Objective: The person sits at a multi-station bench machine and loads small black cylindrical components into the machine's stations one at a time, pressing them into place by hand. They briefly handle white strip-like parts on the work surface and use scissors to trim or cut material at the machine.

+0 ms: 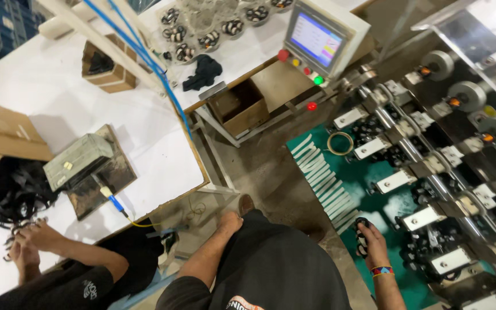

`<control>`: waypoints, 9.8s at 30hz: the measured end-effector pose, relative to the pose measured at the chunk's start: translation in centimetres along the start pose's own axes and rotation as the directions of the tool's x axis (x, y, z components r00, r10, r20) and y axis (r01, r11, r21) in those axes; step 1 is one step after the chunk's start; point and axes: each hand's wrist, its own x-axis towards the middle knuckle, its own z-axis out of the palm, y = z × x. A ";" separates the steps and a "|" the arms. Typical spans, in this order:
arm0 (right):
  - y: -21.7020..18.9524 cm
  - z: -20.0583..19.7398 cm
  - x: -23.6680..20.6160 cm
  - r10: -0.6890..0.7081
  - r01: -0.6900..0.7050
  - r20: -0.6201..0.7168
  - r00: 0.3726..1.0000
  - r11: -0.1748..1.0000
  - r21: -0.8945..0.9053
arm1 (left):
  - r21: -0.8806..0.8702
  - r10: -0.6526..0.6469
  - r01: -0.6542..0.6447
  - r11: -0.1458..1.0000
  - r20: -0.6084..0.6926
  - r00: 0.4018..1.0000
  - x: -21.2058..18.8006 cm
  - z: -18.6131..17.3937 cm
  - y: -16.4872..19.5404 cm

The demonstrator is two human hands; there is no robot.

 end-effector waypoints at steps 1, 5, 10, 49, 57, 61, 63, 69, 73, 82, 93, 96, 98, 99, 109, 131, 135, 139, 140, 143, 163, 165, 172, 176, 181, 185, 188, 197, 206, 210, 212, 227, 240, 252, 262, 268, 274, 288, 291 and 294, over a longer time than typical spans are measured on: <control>-0.3 1.7 0.3 -0.015 0.015 0.038 0.999 1.000 -0.017 | -0.056 -0.020 0.021 0.998 0.016 1.000 0.2 -0.1 -1.1; -1.5 10.3 1.7 -0.025 0.055 0.221 0.975 0.990 -0.131 | -0.110 -0.061 0.064 0.992 0.030 0.998 1.0 -0.8 -6.0; -2.7 25.4 2.3 0.103 0.081 0.445 0.890 0.923 -0.377 | -0.359 -0.070 0.061 0.931 -0.013 0.997 2.6 -2.7 -12.1; -4.5 30.8 -2.1 -0.463 0.143 -0.052 0.885 0.377 -0.915 | 0.057 0.521 -0.756 0.653 -0.758 0.392 27.3 -35.7 -3.2; 2.5 29.0 -6.5 -0.175 0.184 0.092 0.980 0.630 -0.755 | 0.075 0.410 -0.457 0.886 -0.587 0.698 27.6 -34.7 1.4; 0.9 30.0 -5.5 -0.376 0.437 0.243 0.894 0.617 -0.654 | -0.190 0.364 -0.656 0.730 -0.705 0.609 25.4 -31.6 2.8; -1.1 30.1 -4.7 -0.456 0.511 0.244 0.856 0.672 -0.536 | -0.367 0.326 -0.642 0.673 -0.633 0.702 22.7 -27.3 4.4; -5.6 29.1 -0.9 -0.689 0.708 0.168 0.705 0.697 -0.115 | -0.775 0.648 -0.603 0.188 -0.363 0.670 8.7 -11.7 10.0; -6.4 27.4 1.1 -0.555 0.483 0.076 0.828 0.777 0.405 | -0.704 0.876 -0.710 -0.005 -0.346 0.337 3.7 -9.7 11.5; -5.0 21.9 -2.1 -0.069 0.003 0.165 0.984 0.927 0.375 | -0.674 0.859 -0.733 0.091 -0.318 0.400 -1.8 -6.2 15.4; -2.5 16.6 -4.7 -0.608 0.600 0.029 0.793 0.789 0.135 | -0.463 0.772 -0.847 0.262 -0.425 0.472 -7.0 -3.5 20.4; -0.8 15.3 -5.1 -0.663 0.663 0.012 0.748 0.748 0.009 | -0.486 0.764 -0.828 0.280 -0.409 0.499 -5.4 -1.8 20.3; 0.4 14.8 -5.2 -0.669 0.663 0.032 0.742 0.727 -0.180 | -0.511 0.740 -0.792 0.334 -0.378 0.556 -4.4 -0.7 20.2; 1.0 14.7 -5.2 -0.656 0.646 0.029 0.755 0.735 -0.204 | -0.531 0.718 -0.763 0.369 -0.359 0.597 -3.9 -0.3 20.2; -0.9 13.6 -5.7 -0.347 0.013 0.231 0.909 0.577 0.817 | -0.183 0.919 -0.983 0.016 -0.384 0.086 -4.6 -1.6 22.4; -9.9 23.5 -0.8 -0.414 0.308 0.172 0.894 0.847 0.433 | -0.957 0.714 -0.065 0.283 0.165 0.680 13.9 -10.2 20.0; -11.3 23.6 0.3 -0.290 0.219 0.068 0.955 0.838 0.501 | -0.832 0.949 -0.508 0.222 0.065 0.309 12.7 -9.5 20.4; -10.4 23.4 1.3 -0.285 0.207 0.008 0.958 0.714 0.669 | -0.717 0.995 -0.691 0.098 0.091 0.046 11.5 -11.2 21.7; -9.6 23.6 1.3 -0.257 0.174 0.013 0.966 0.690 0.703 | -0.707 0.994 -0.700 0.103 0.102 0.042 11.1 -11.7 21.7; -7.8 24.3 2.2 -0.126 0.113 -0.029 0.992 0.731 0.673 | -0.688 0.992 -0.715 0.126 0.092 0.086 9.4 -12.5 21.4; -12.4 30.2 1.6 -0.591 0.578 0.039 0.806 0.770 -0.272 | -0.792 0.620 -0.497 0.355 -0.198 0.759 21.5 -16.4 17.9; -12.3 28.8 2.1 -0.623 0.602 0.070 0.779 0.714 -0.358 | -0.470 0.597 -0.797 0.379 -0.534 0.599 24.6 -20.6 16.1; -9.3 23.0 5.8 -0.475 0.181 -0.183 0.861 0.622 -0.762 | 0.165 0.521 -0.664 0.730 -0.763 0.383 32.4 -33.5 7.3; -11.6 20.9 9.1 -0.559 0.030 -0.245 0.792 0.437 -0.899 | 0.278 0.500 -0.428 0.860 -0.624 0.600 33.6 -34.8 4.3; -13.5 20.2 12.4 -0.692 -0.050 -0.123 0.712 0.124 -0.991 | 0.370 0.519 -0.365 0.854 -0.572 0.635 33.9 -34.5 2.8; -13.2 19.5 13.6 -0.605 -0.150 -0.139 0.784 0.033 -0.988 | 0.523 0.581 -0.267 0.810 -0.651 0.488 33.5 -33.2 2.6; -12.6 19.2 13.5 -0.667 0.127 -0.269 0.695 0.482 -0.867 | 0.524 0.590 -0.270 0.808 -0.720 0.366 31.2 -30.2 3.9; -3.1 18.2 2.8 -0.726 0.476 -0.397 0.561 0.676 -0.563 | -0.287 0.960 -0.917 0.278 0.128 0.251 15.3 -8.9 21.7; 9.2 11.5 -9.1 -0.477 0.303 -0.613 0.630 0.878 -0.371 | -0.308 0.674 -0.930 0.199 0.732 -0.098 2.0 6.1 30.2; 12.4 8.5 -12.8 -0.273 0.321 -0.688 0.672 0.945 -0.061 | -0.291 0.657 -0.956 0.043 0.729 -0.193 -3.8 11.5 31.3; 13.4 7.3 -13.8 -0.113 0.278 -0.675 0.729 0.950 0.142 | -0.236 0.706 -0.969 -0.075 0.673 -0.219 -6.1 13.5 31.9; 13.1 0.9 -11.4 -0.063 0.197 -0.793 0.606 0.978 0.073 | 0.190 0.859 -0.978 -0.092 0.512 0.019 -8.9 19.4 38.7; 13.7 0.9 -10.4 -0.049 0.076 -0.625 0.779 0.997 0.017 | 0.106 0.794 -0.979 0.177 0.573 0.205 -6.8 17.1 36.6; 11.9 3.2 -11.7 0.023 0.190 -0.614 0.789 0.941 0.279 | 0.146 0.825 -0.957 -0.250 0.549 -0.132 -7.4 17.4 36.2; 10.8 0.7 -7.6 0.235 -0.005 -0.665 0.709 0.944 0.329 | 0.165 0.878 -0.976 -0.144 0.476 -0.050 -7.6 17.9 38.1; 10.7 1.5 -7.9 -0.043 -0.152 -0.681 0.731 0.963 -0.224 | -0.102 0.947 -0.986 -0.132 0.280 -0.155 -6.1 15.2 35.8; 10.7 4.4 -11.4 -0.441 0.359 -0.580 0.685 0.897 -0.258 | 0.095 0.250 -0.835 0.542 0.930 0.268 -4.5 14.6 33.2; 10.7 1.4 -8.1 0.155 0.025 -0.640 0.752 0.964 0.264 | 0.277 0.845 -0.957 0.087 0.488 0.218 -7.2 17.4 38.2; 10.3 -0.2 -6.5 0.142 -0.091 -0.539 0.831 0.989 0.120 | 0.237 0.901 -0.967 0.093 0.394 0.184 -6.5 17.2 37.4; 10.9 -0.1 -6.6 0.198 -0.301 -0.562 0.803 0.949 -0.095 | 0.082 0.925 -0.993 0.085 0.365 0.109 -5.4 16.0 35.6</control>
